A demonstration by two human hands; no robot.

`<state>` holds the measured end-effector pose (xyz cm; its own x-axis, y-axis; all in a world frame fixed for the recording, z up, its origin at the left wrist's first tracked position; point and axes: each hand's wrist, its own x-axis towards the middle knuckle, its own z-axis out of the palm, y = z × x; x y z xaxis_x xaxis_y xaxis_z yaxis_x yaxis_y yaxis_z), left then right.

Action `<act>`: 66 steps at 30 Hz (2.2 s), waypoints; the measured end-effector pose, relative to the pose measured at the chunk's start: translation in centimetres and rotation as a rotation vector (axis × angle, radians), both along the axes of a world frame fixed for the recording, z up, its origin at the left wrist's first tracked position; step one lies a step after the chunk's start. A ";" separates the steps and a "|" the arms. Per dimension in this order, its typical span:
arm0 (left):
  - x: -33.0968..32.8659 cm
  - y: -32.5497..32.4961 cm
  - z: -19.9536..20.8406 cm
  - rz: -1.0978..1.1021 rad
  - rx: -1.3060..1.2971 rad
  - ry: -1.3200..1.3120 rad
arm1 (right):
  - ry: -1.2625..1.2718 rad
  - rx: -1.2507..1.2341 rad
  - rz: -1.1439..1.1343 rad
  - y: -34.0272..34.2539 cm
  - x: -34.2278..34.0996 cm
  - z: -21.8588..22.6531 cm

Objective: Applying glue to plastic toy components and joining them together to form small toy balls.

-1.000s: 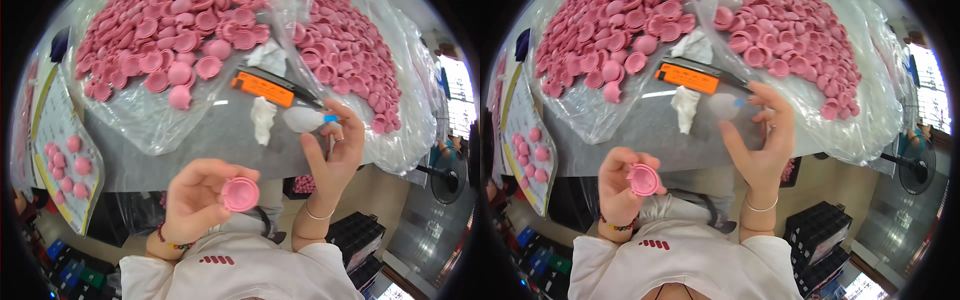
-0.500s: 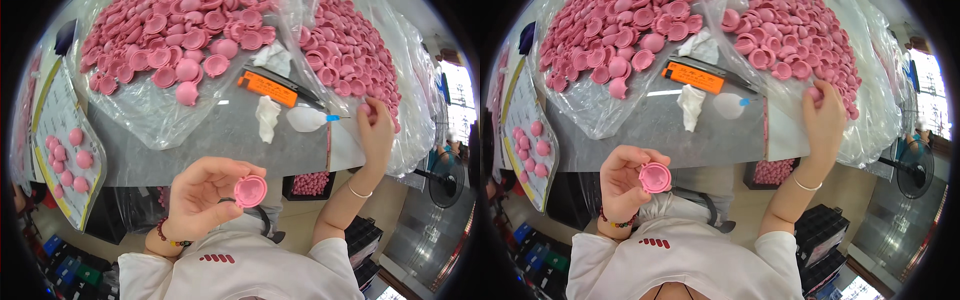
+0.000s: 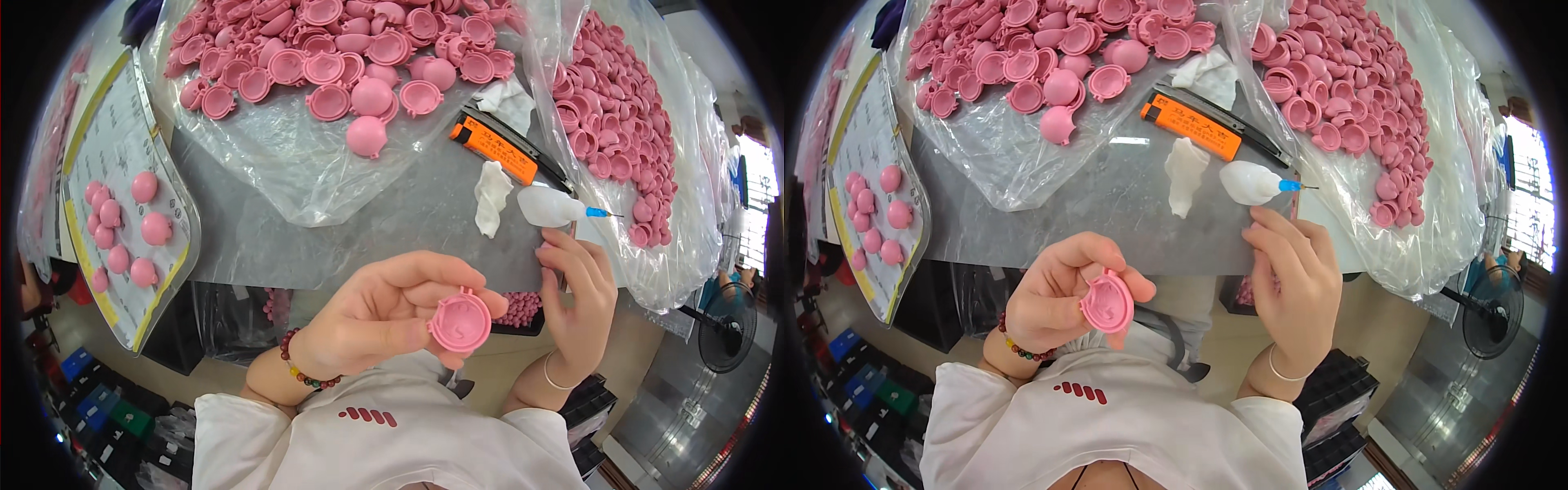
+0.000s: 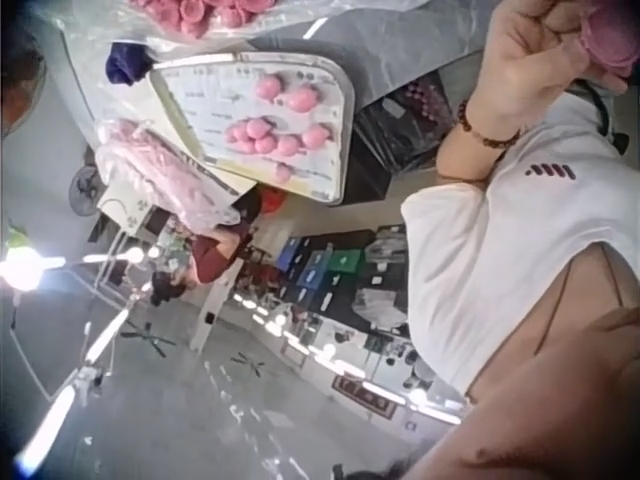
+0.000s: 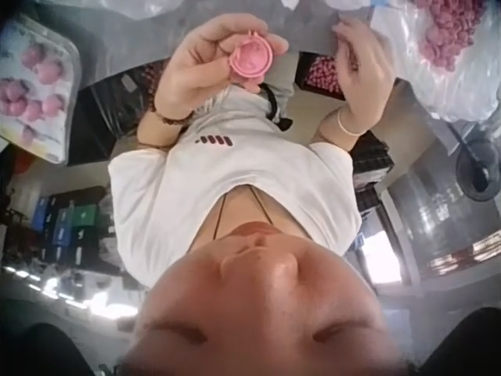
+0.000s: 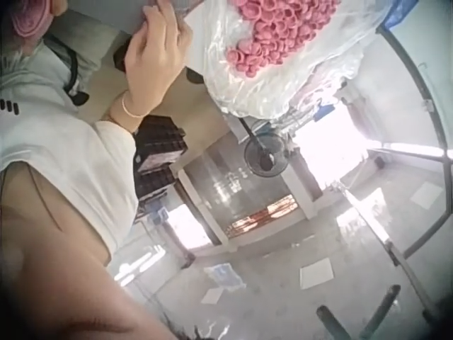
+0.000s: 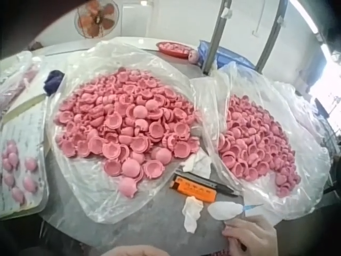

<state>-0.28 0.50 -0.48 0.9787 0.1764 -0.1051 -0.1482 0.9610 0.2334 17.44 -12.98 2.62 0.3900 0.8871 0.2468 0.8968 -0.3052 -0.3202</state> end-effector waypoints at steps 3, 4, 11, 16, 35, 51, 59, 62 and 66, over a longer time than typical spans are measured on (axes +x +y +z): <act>0.1 0.0 0.3 -0.023 -0.012 -0.012 | 0.056 0.090 0.006 -0.5 0.1 0.2; 0.2 0.0 0.3 -0.036 -0.010 -0.019 | 0.056 0.090 0.007 -0.3 -0.1 0.2; 0.1 -0.6 0.7 0.120 0.230 0.047 | 0.163 0.114 -0.262 0.1 -1.0 -0.5; 0.2 -0.7 0.6 0.208 0.331 0.075 | 0.171 0.203 -0.227 -0.2 -0.4 -1.4; 0.1 -0.9 -0.2 0.416 0.744 0.041 | 1.386 1.192 0.176 2.2 -2.8 -0.9; 0.5 -0.9 0.1 0.612 1.283 0.144 | 0.710 0.956 0.304 1.8 -4.4 -0.6; 0.1 -0.8 0.2 0.523 1.375 0.111 | 0.665 0.937 0.325 1.9 -4.3 -1.0; 0.1 -0.7 0.3 0.518 1.389 0.119 | 0.666 0.943 0.325 2.0 -4.3 -1.1; 0.1 -0.7 0.3 0.506 1.376 0.118 | 0.654 0.962 0.336 2.0 -4.3 -1.2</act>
